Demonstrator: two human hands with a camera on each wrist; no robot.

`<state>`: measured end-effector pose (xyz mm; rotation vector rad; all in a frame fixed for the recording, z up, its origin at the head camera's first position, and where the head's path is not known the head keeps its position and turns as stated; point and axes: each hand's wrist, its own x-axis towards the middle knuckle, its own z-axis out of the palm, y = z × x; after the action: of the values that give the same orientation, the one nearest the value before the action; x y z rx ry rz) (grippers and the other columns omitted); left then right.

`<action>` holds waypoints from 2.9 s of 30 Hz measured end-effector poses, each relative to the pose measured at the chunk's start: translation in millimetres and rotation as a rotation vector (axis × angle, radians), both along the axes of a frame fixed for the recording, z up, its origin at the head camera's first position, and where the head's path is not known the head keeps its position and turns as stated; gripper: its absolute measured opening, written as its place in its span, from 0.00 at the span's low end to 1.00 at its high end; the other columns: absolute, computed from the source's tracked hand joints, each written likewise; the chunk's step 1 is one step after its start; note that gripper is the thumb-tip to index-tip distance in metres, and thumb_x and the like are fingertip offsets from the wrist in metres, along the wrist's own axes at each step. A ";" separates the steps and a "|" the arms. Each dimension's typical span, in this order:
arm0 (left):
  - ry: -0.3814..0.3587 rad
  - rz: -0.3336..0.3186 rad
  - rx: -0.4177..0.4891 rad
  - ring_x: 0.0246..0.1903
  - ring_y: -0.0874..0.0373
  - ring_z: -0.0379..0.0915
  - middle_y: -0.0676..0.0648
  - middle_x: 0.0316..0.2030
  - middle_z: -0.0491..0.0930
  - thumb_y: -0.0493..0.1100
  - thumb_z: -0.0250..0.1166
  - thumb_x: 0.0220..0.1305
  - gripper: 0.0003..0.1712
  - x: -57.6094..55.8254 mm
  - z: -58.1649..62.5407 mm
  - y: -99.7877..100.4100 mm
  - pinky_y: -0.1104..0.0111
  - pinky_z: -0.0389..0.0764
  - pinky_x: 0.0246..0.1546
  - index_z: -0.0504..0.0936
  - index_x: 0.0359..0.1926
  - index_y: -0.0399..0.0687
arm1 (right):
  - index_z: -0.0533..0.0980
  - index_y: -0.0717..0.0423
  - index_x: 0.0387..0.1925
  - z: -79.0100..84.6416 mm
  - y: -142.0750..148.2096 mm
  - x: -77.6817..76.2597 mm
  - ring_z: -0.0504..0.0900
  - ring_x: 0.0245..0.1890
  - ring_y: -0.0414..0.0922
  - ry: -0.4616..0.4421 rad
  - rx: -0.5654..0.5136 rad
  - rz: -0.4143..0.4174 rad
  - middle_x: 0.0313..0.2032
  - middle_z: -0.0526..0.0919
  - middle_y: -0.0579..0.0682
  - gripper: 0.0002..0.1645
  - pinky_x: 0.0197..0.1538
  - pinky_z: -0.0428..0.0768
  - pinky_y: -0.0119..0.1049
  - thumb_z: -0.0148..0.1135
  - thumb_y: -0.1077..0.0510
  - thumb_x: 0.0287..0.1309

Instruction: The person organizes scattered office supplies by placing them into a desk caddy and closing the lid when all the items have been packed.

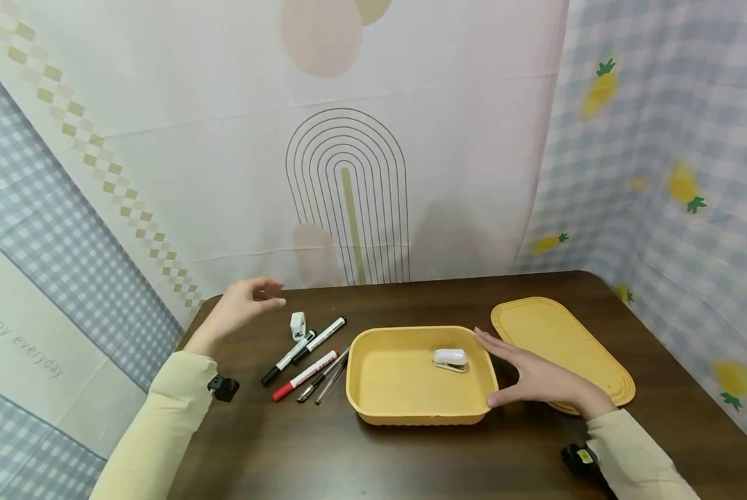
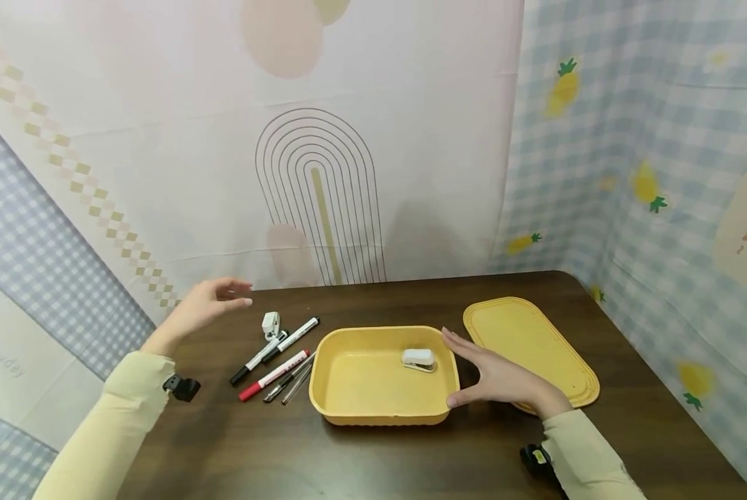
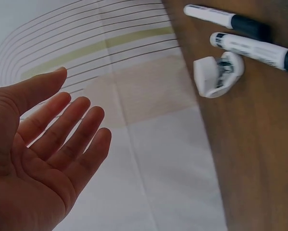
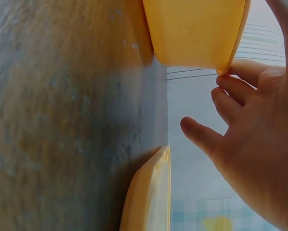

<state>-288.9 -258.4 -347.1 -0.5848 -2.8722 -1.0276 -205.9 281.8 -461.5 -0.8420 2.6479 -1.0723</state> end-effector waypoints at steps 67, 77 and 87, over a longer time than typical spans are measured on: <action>-0.112 -0.044 -0.048 0.38 0.52 0.82 0.41 0.41 0.86 0.37 0.74 0.54 0.24 13.0 -110.3 2.8 0.58 0.81 0.42 0.83 0.53 0.33 | 0.48 0.44 0.81 2.0 1.1 1.4 0.48 0.76 0.59 -0.034 -0.017 0.000 0.79 0.44 0.47 0.67 0.67 0.59 0.67 0.79 0.41 0.48; -0.127 -0.016 -0.066 0.41 0.49 0.81 0.41 0.43 0.86 0.31 0.73 0.54 0.22 12.0 -115.0 2.2 0.54 0.80 0.45 0.84 0.53 0.34 | 0.49 0.44 0.81 2.0 0.6 1.5 0.48 0.76 0.59 -0.025 -0.012 -0.003 0.80 0.45 0.49 0.67 0.67 0.59 0.64 0.79 0.41 0.48; -0.096 -0.026 -0.101 0.40 0.50 0.81 0.42 0.42 0.86 0.30 0.71 0.57 0.21 12.1 -113.3 2.4 0.53 0.80 0.45 0.84 0.53 0.34 | 0.48 0.45 0.81 3.2 -0.1 1.7 0.48 0.76 0.58 -0.038 -0.010 -0.011 0.80 0.44 0.48 0.67 0.67 0.59 0.65 0.79 0.41 0.48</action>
<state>-276.8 -256.0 -460.4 -0.5961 -3.0233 -0.9438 -204.2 281.6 -458.3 -0.8022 2.6210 -1.0939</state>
